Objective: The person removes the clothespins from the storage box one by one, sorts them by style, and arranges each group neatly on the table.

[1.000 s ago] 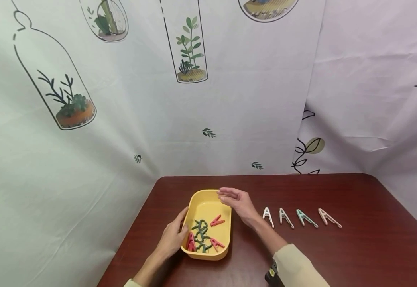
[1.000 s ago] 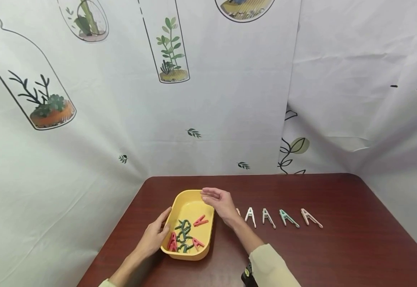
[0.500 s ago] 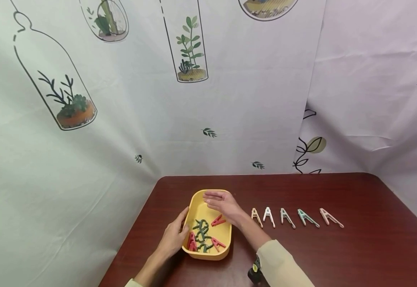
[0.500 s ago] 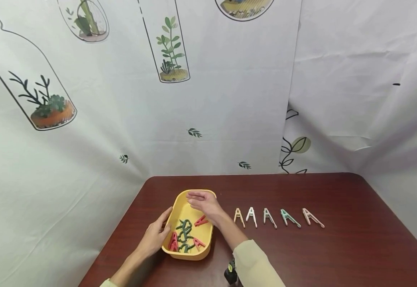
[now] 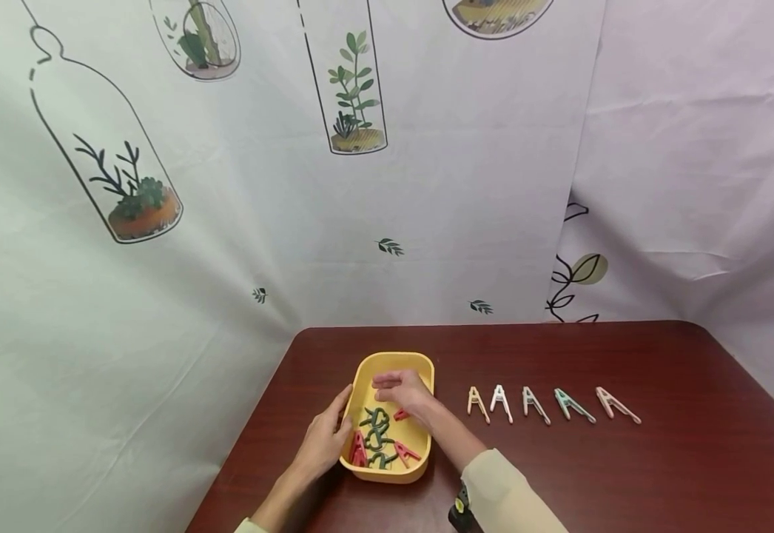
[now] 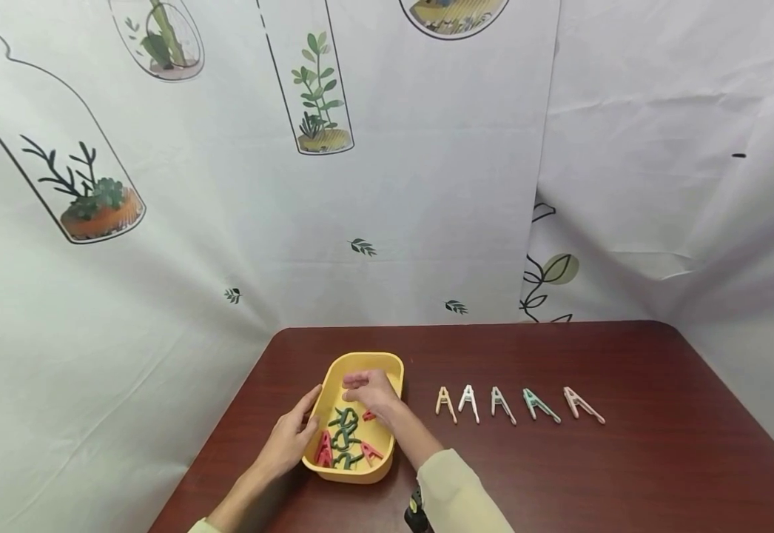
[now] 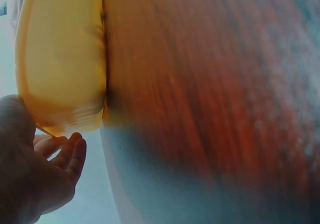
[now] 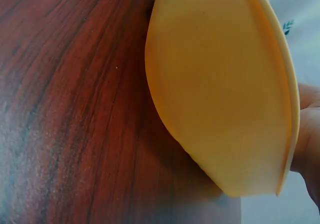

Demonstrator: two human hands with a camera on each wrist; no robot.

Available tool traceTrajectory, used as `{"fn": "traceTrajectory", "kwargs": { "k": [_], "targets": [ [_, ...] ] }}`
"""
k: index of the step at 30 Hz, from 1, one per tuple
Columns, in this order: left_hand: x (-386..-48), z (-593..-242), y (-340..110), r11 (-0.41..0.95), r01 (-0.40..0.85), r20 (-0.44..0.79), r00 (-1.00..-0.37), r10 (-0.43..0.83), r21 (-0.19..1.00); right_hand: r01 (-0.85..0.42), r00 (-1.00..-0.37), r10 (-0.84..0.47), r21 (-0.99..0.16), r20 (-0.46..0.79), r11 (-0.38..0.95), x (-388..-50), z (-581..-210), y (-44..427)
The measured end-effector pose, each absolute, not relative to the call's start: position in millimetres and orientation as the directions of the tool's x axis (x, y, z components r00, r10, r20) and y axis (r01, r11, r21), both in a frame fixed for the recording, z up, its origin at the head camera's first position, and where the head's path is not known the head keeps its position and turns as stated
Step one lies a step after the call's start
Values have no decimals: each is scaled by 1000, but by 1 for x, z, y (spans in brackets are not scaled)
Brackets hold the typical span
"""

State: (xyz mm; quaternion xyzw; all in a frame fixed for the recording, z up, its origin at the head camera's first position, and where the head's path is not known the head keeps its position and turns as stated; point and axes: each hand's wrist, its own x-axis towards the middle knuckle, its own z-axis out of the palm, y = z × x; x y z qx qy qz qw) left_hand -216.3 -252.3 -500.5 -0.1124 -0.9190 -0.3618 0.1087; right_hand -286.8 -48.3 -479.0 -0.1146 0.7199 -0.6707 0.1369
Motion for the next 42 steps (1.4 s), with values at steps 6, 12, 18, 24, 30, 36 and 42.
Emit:
{"fn": "traceTrajectory", "kwargs": {
  "k": [6, 12, 18, 24, 30, 36, 42],
  "targets": [
    [-216, -502, -252, 722, 301, 294, -945, 141, 623, 15, -935, -348, -987, -71, 161, -286, -483, -52],
    [-217, -501, -253, 719, 299, 290, -947, 141, 627, 29, -936, -340, -981, -94, 192, -286, -484, -55],
    [-216, -501, -252, 720, 297, 285, -948, 143, 628, -22, -930, -362, -974, -63, 226, -285, -485, -56],
    [-216, -500, -252, 721, 295, 285, -948, 140, 627, -113, -922, -386, -942, -20, 317, -283, -489, -59],
    [-216, -501, -252, 722, 293, 287, -948, 135, 627, -229, -911, -411, -876, 39, 425, -284, -493, -61],
    [-217, -500, -252, 723, 307, 298, -943, 145, 619, -277, -915, -397, -816, 63, 508, -283, -491, -62],
    [-216, -500, -252, 731, 308, 306, -941, 142, 609, -313, -906, -414, -794, 86, 521, -283, -492, -63]
  ]
}}
